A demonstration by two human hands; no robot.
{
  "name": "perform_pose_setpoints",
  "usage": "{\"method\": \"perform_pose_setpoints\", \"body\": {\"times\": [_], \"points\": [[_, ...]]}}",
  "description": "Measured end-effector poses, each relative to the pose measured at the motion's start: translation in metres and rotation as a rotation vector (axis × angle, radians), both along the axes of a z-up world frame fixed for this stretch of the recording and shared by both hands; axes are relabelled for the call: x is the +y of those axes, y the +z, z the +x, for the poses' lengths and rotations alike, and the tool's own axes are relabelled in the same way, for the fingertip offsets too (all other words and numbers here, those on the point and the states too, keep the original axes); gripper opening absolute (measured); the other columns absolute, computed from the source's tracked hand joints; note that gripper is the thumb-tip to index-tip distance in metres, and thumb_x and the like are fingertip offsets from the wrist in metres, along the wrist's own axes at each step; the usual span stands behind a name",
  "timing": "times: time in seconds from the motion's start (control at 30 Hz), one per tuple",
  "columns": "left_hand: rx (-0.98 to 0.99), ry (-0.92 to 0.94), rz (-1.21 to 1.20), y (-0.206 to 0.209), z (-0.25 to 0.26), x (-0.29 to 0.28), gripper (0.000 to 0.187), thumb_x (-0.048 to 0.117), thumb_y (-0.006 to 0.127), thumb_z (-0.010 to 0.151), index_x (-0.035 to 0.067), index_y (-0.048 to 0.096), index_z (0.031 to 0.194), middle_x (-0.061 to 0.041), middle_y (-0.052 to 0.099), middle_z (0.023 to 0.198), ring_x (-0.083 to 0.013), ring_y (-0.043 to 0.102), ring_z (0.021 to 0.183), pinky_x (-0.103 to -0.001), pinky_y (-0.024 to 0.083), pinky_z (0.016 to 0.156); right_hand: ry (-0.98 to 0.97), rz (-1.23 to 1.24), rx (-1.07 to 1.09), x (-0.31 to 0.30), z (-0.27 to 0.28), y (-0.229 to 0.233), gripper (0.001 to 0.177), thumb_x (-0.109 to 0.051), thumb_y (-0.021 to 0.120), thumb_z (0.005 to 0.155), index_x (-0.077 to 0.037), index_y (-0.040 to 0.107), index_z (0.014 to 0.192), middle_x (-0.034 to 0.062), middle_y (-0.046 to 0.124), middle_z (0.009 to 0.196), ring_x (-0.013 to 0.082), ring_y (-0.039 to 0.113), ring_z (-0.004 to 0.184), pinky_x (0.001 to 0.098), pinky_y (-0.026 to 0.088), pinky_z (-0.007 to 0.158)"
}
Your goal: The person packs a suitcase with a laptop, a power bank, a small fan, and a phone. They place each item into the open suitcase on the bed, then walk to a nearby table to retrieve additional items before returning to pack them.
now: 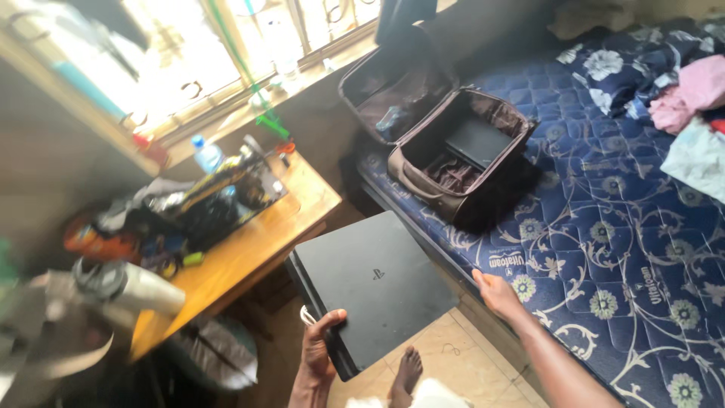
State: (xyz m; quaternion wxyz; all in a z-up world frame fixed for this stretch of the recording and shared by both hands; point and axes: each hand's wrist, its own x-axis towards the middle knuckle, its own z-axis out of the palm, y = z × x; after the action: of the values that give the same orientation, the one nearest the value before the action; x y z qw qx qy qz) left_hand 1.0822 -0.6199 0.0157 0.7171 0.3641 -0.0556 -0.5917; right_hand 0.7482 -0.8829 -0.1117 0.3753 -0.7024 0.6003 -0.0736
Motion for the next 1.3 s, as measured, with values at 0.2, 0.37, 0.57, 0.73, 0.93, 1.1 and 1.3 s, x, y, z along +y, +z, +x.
{"method": "perform_pose_setpoints", "body": {"times": [0.2,0.37,0.57,0.73,0.93,1.1,1.3], "points": [[-0.004,-0.144,0.03,0.031,0.024,-0.092,0.04,0.012,0.073,0.077,-0.004,0.063,0.113,-0.013,0.071,0.088,-0.0225,0.074,0.073,-0.039,0.064,0.069,-0.265,0.572,-0.754,-0.027,0.023,0.041,0.06,-0.054,0.053,0.096,-0.005,0.067,0.129,0.0087,0.072,0.12,0.0211,0.069,0.104,0.0366,0.055,0.087],[0.0,-0.316,0.063,0.027,0.052,-0.174,0.05,0.016,0.075,0.074,-0.007,0.061,0.116,-0.016,0.071,0.091,-0.0254,0.073,0.074,-0.041,0.063,0.069,-0.391,0.758,-1.117,-0.049,0.078,0.09,0.064,-0.057,0.053,0.096,-0.004,0.068,0.128,0.0119,0.073,0.119,0.0212,0.07,0.102,0.0371,0.057,0.087],[-0.039,-0.525,0.302,0.011,0.09,-0.282,0.053,0.022,0.079,0.074,-0.002,0.062,0.118,-0.014,0.068,0.096,-0.0258,0.073,0.08,-0.042,0.064,0.077,-0.591,0.682,-1.162,-0.099,0.105,0.103,0.069,-0.047,0.073,0.085,0.001,0.058,0.131,0.0158,0.071,0.113,0.0229,0.073,0.092,0.0382,0.063,0.075],[-0.137,-0.734,0.369,0.018,0.115,-0.373,0.051,0.033,0.078,0.074,0.001,0.07,0.113,-0.015,0.074,0.094,-0.0255,0.074,0.078,-0.039,0.062,0.073,-0.747,0.573,-1.013,-0.127,0.12,0.098,0.081,-0.033,0.085,0.072,0.003,0.049,0.135,0.0183,0.071,0.113,0.0256,0.074,0.094,0.0412,0.064,0.076],[-0.305,-0.699,0.319,0.015,0.116,-0.472,0.048,0.04,0.08,0.08,0.003,0.069,0.109,-0.008,0.074,0.09,-0.0199,0.069,0.077,-0.034,0.058,0.07,-0.858,0.381,-1.031,-0.155,0.133,0.097,0.069,-0.04,0.083,0.07,-0.006,0.064,0.127,0.009,0.074,0.111,0.0197,0.073,0.096,0.0352,0.061,0.081],[-0.589,-0.748,0.321,-0.012,0.105,-0.542,0.047,0.036,0.082,0.081,0.004,0.069,0.112,-0.004,0.069,0.089,-0.0145,0.065,0.076,-0.033,0.054,0.064,-1.027,0.363,-0.904,-0.183,0.124,0.071,0.066,-0.043,0.082,0.075,0.0,0.068,0.124,0.0128,0.072,0.108,0.0218,0.071,0.091,0.0349,0.058,0.077],[-0.938,-0.983,0.487,-0.041,0.094,-0.599,0.06,0.046,0.08,0.085,0.006,0.072,0.128,-0.018,0.065,0.097,-0.0219,0.059,0.067,-0.035,0.047,0.053,-1.126,0.404,-0.863,-0.245,0.101,0.04,0.065,-0.041,0.086,0.07,0.004,0.072,0.115,0.0156,0.074,0.105,0.0271,0.072,0.091,0.0398,0.059,0.076]]}}
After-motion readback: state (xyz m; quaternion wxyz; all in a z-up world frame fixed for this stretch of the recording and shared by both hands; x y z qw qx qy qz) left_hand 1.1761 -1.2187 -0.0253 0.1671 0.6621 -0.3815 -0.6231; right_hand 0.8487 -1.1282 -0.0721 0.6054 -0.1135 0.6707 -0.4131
